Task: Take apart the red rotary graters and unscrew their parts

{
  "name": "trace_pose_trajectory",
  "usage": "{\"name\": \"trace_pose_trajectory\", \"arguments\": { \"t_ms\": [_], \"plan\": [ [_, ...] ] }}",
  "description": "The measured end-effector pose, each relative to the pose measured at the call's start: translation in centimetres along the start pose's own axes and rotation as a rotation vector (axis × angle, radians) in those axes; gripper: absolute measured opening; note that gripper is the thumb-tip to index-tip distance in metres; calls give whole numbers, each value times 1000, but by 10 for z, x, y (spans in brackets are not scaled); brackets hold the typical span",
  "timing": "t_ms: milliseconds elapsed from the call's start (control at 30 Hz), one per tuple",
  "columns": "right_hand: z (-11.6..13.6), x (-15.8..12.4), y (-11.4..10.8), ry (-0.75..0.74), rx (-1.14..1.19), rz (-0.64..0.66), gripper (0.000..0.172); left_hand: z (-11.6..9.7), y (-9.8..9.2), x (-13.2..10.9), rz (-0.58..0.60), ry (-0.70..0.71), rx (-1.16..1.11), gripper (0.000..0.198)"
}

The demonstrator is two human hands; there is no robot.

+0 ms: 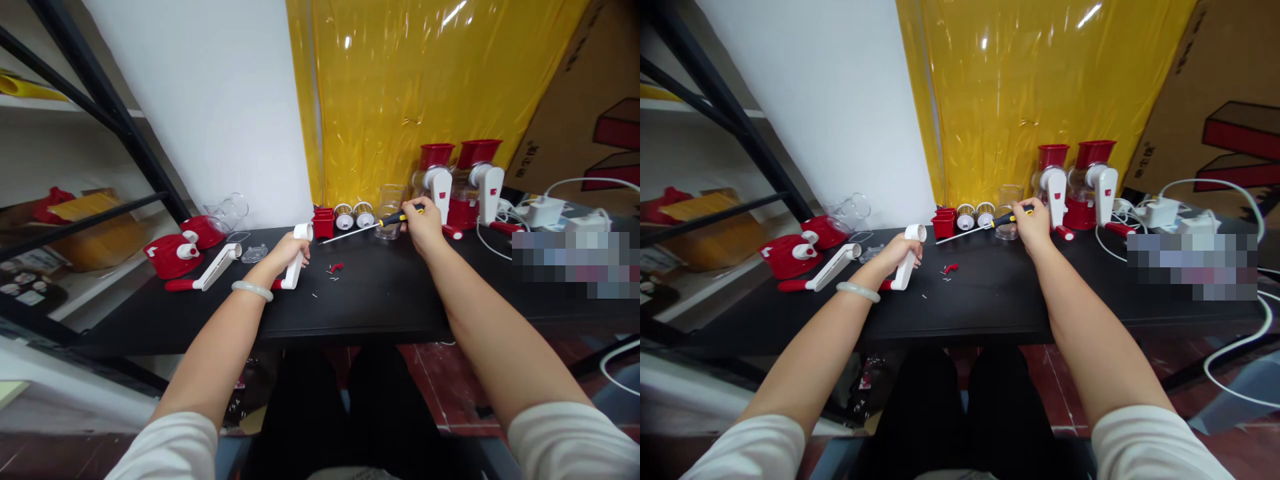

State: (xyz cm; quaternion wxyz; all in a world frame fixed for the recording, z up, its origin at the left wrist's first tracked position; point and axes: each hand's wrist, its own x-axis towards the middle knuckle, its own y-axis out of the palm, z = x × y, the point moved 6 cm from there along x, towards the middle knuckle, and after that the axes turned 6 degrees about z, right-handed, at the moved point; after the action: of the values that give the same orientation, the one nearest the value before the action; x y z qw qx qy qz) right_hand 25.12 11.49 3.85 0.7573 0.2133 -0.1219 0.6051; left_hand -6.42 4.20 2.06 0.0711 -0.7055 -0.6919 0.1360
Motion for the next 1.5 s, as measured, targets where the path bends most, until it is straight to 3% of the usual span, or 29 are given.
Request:
{"name": "trace_pose_trajectory", "arguments": {
  "t_ms": [167,333,533,767,867,1000,1100,1267,1367,1433,1500],
  "plan": [
    [-5,-1,-5,71,-183,-43,14,2,-2,2,-18,-7,75,24],
    [-28,1,-5,177,-214,-21,16,2,5,-2,97,17,207,29],
    [-52,-4,10,294,-111,96,26,4,8,0,136,18,268,22],
    [-56,-15,27,375,-85,340,26,0,6,1,77,82,256,29],
    [-52,-17,29,281,-230,466,29,-6,6,-2,39,139,255,30],
    [-44,-19,38,-40,-713,642,26,-15,6,-6,-1,223,287,31],
    [-47,-22,42,-102,-847,696,24,-20,5,-9,-23,309,281,38],
    [-40,-27,47,-163,-875,709,22,-15,2,-7,-4,383,67,60],
    [-16,-37,57,-308,-861,604,11,-16,1,-8,0,476,21,75],
    [2,-49,71,-368,-775,543,9,-19,2,-12,-15,545,73,75],
    [13,-65,94,-310,-555,630,19,-23,4,-18,-39,609,156,72]
  ]
}}
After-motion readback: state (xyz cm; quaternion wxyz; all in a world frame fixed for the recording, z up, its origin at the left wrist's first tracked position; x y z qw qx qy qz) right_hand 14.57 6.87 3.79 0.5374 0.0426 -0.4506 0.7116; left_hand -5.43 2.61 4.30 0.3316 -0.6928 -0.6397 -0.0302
